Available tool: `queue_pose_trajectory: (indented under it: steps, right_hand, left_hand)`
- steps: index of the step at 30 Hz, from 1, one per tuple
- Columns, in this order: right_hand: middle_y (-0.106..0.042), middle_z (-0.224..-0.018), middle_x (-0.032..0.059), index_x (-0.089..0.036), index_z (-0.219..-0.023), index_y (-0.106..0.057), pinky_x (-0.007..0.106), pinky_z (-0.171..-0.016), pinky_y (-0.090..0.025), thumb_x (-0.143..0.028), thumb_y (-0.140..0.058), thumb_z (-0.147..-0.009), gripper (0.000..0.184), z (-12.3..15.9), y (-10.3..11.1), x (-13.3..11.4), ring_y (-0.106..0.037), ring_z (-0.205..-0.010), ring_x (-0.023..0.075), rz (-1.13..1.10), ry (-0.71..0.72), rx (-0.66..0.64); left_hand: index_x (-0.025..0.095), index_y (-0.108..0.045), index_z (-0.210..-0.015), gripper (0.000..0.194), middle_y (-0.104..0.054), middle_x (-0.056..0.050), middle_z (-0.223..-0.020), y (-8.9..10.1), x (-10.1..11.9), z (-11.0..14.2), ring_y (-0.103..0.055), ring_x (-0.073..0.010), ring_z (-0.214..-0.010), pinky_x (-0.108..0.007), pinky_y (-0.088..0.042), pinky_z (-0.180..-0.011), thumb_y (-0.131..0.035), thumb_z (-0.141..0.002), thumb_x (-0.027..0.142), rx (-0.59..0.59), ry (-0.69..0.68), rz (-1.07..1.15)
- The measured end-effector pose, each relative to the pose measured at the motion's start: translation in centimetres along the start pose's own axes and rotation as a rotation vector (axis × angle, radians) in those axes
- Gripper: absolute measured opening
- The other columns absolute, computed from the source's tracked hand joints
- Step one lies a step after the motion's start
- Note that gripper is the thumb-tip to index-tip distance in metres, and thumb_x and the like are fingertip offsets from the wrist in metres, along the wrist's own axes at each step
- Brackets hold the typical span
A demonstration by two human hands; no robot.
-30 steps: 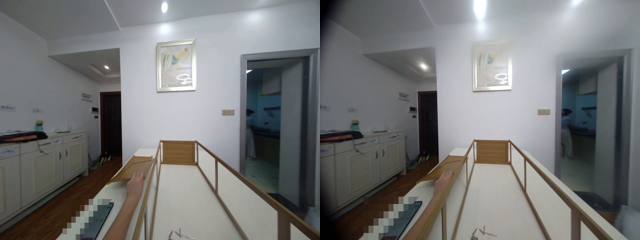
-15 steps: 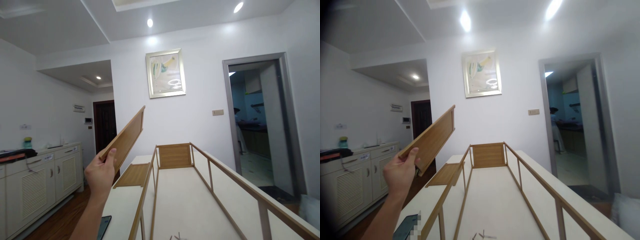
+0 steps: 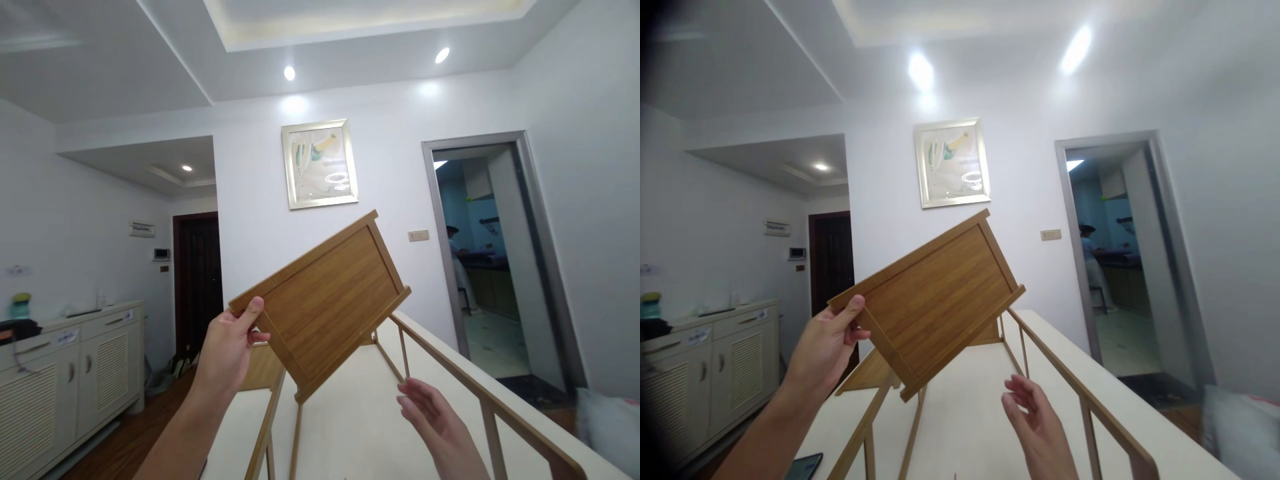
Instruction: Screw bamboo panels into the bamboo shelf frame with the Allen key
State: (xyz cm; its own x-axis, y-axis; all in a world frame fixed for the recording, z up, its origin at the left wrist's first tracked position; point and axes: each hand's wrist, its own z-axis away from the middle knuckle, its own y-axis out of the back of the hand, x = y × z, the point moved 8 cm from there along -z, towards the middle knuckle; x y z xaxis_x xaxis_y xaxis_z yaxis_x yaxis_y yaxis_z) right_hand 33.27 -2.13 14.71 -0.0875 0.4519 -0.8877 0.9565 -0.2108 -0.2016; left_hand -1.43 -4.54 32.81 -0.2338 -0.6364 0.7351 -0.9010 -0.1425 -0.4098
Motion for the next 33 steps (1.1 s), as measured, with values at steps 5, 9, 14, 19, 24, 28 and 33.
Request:
queue_pose_trajectory:
  steps: [5, 9, 14, 19, 24, 28, 33]
  right_hand:
    - [-0.063, -0.125, 0.0097, -0.023, -0.115, -0.060, 0.045, -0.090, -0.054, -0.044, -0.082, -0.067, 0.057, -1.5, -3.5, -0.1, -0.062, -0.110, 0.0292, -0.438, -0.185, -0.069]
    - [-0.065, -0.122, 0.0068, -0.023, -0.107, -0.064, 0.049, -0.092, -0.053, -0.036, -0.080, -0.070, 0.043, -2.4, -5.2, 0.1, -0.062, -0.112, 0.0283, -0.629, -0.226, -0.191]
    - [-0.071, -0.109, 0.0070, -0.020, -0.094, -0.067, 0.048, -0.089, -0.055, -0.031, -0.081, -0.068, 0.032, -3.2, -5.5, 1.3, -0.062, -0.110, 0.0292, -0.667, -0.265, -0.168]
    - [-0.071, -0.105, 0.0069, -0.021, -0.096, -0.065, 0.051, -0.090, -0.054, -0.029, -0.082, -0.067, 0.035, -3.8, -5.2, 1.8, -0.061, -0.111, 0.0304, -0.694, -0.240, -0.129]
    - [-0.071, -0.106, 0.0055, -0.021, -0.098, -0.066, 0.047, -0.099, -0.049, -0.029, -0.082, -0.066, 0.036, -5.1, -2.8, 0.3, -0.061, -0.111, 0.0267, -0.627, -0.131, -0.014]
    - [-0.071, -0.107, 0.0033, -0.022, -0.099, -0.066, 0.042, -0.104, -0.044, -0.028, -0.082, -0.064, 0.040, -5.9, -1.2, -2.9, -0.060, -0.110, 0.0220, -0.549, 0.057, 0.138]
    - [-0.069, -0.110, 0.0048, -0.021, -0.110, -0.063, 0.045, -0.106, -0.040, -0.030, -0.079, -0.067, 0.047, -6.1, -1.3, -5.8, -0.059, -0.110, 0.0224, -0.403, 0.233, 0.220]
  left_hand:
    - [0.012, -0.070, -0.095, 0.032, -0.072, -0.003, -0.084, 0.0, -4.5, 0.3, -0.064, -0.0096, -0.061, -0.012, -0.050, -0.036, -0.080, -0.071, 0.030, -0.102, 0.175, -0.006]
    - [0.012, -0.069, -0.096, 0.029, -0.073, -0.005, -0.087, 1.2, -6.9, 0.6, -0.066, -0.0109, -0.062, -0.014, -0.052, -0.038, -0.078, -0.073, 0.025, -0.080, 0.243, 0.005]
    - [0.012, -0.068, -0.101, 0.042, -0.072, -0.007, -0.093, 1.5, -8.5, 1.7, -0.067, -0.0133, -0.066, -0.017, -0.053, -0.041, -0.081, -0.069, 0.036, -0.145, 0.254, -0.001]
    - [0.013, -0.067, -0.108, 0.055, -0.071, -0.011, -0.104, 2.2, -10.1, 2.8, -0.069, -0.0177, -0.075, -0.020, -0.052, -0.046, -0.079, -0.067, 0.048, -0.156, 0.275, -0.100]
    - [0.017, -0.060, -0.122, 0.062, -0.064, -0.012, -0.126, 5.7, -7.6, 4.5, -0.063, -0.0244, -0.111, -0.029, -0.056, -0.081, -0.075, -0.072, 0.050, 0.013, 0.133, -0.299]
    - [0.025, -0.062, -0.122, 0.054, -0.065, -0.005, -0.126, 8.3, -2.5, 8.5, -0.062, -0.0234, -0.113, -0.030, -0.054, -0.089, -0.071, -0.075, 0.051, 0.226, -0.056, -0.516]
    - [0.023, -0.066, -0.114, 0.050, -0.068, -0.006, -0.120, 9.4, 0.6, 13.7, -0.062, -0.0278, -0.111, -0.035, -0.056, -0.091, -0.071, -0.074, 0.052, 0.380, -0.349, -0.538]
